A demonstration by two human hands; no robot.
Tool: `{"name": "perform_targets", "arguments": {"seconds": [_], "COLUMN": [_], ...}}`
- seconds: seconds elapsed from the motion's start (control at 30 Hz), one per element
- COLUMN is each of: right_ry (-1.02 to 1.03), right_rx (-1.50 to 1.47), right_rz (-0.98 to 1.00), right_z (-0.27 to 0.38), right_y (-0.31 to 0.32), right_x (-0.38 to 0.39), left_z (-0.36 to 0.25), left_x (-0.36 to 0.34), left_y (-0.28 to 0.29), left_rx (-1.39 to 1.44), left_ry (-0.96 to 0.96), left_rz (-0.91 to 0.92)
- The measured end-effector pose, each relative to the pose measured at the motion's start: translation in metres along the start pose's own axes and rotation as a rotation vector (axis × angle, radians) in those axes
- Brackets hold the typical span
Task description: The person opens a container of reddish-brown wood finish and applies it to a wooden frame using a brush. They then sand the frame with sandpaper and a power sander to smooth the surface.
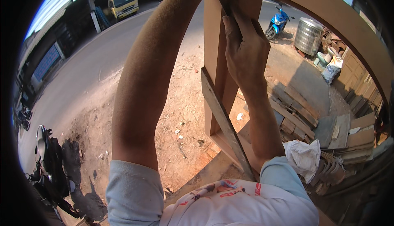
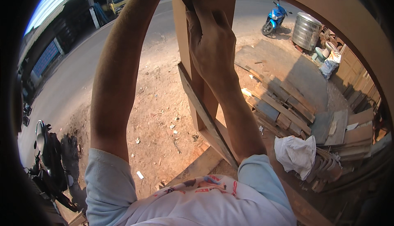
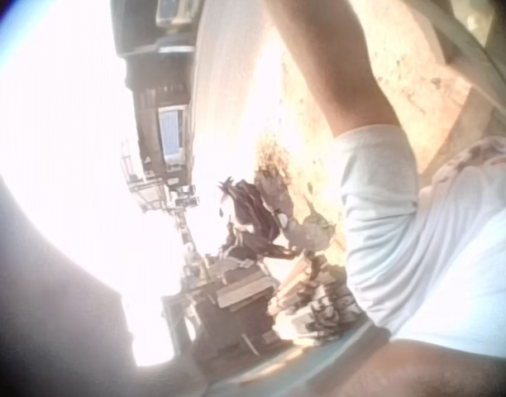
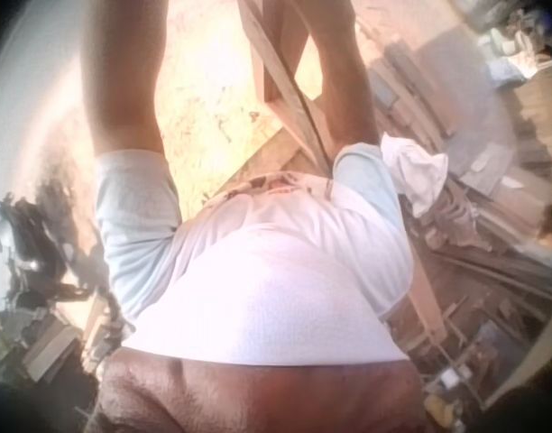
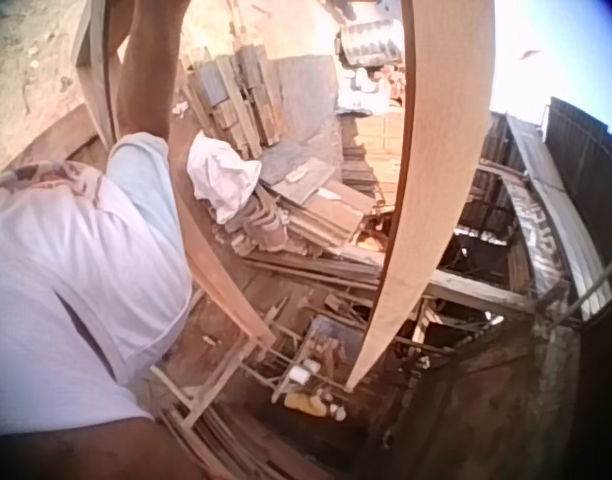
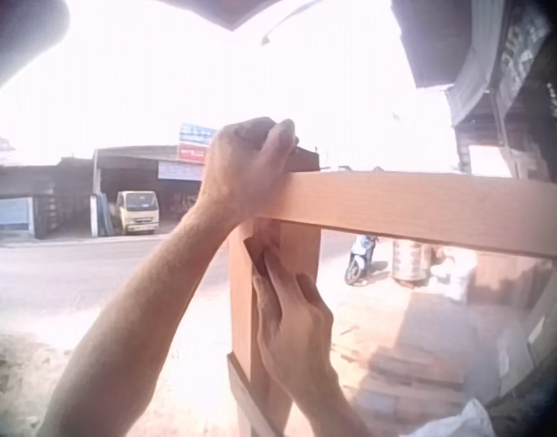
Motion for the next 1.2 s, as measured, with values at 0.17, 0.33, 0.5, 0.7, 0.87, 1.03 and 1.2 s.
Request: {"name": "perform_targets", "arguments": {"seconds": [0.17,0.33,0.5,0.7,0.87,1.03,1.2], "right_ry": [0.024,-0.016,0.007,0.006,0.009,-0.002,0.023], "right_rx": [0.04,0.029,-0.021,-0.007,-0.033,-0.008,-0.012], "right_rz": [0.001,0.029,0.001,0.01,0.011,0.001,0.021], "right_z": [-0.002,-0.001,-0.004,0.001,-0.004,-0.005,-0.004], "right_y": [-0.004,-0.005,-0.003,-0.003,-0.004,-0.002,-0.006], "right_x": [-0.005,-0.013,-0.001,-0.008,-0.009,0.003,-0.013], "left_z": [-0.001,0.005,-0.001,0.003,0.004,0.005,0.014], "left_x": [0.004,0.004,0.003,0.001,0.002,0.0,-0.007], "left_y": [0.001,-0.003,-0.001,0.0,-0.004,-0.001,0.0], "left_rx": [0.043,0.101,0.06,0.048,0.109,0.056,-0.24], "left_ry": [0.057,0.006,0.017,-0.027,-0.051,-0.049,-0.426], "left_rz": [-0.019,-0.042,-0.004,0.001,-0.055,0.029,0.043]}}
Point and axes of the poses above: each hand's wrist, its own x-axis away from the middle knuckle, its own y-axis out of the back of the hand, z = x × y, the point moved 2 cm from there along -x, towards the middle knuckle, and after that the axes turned 7 degrees about -z, right-handed, at the moved point
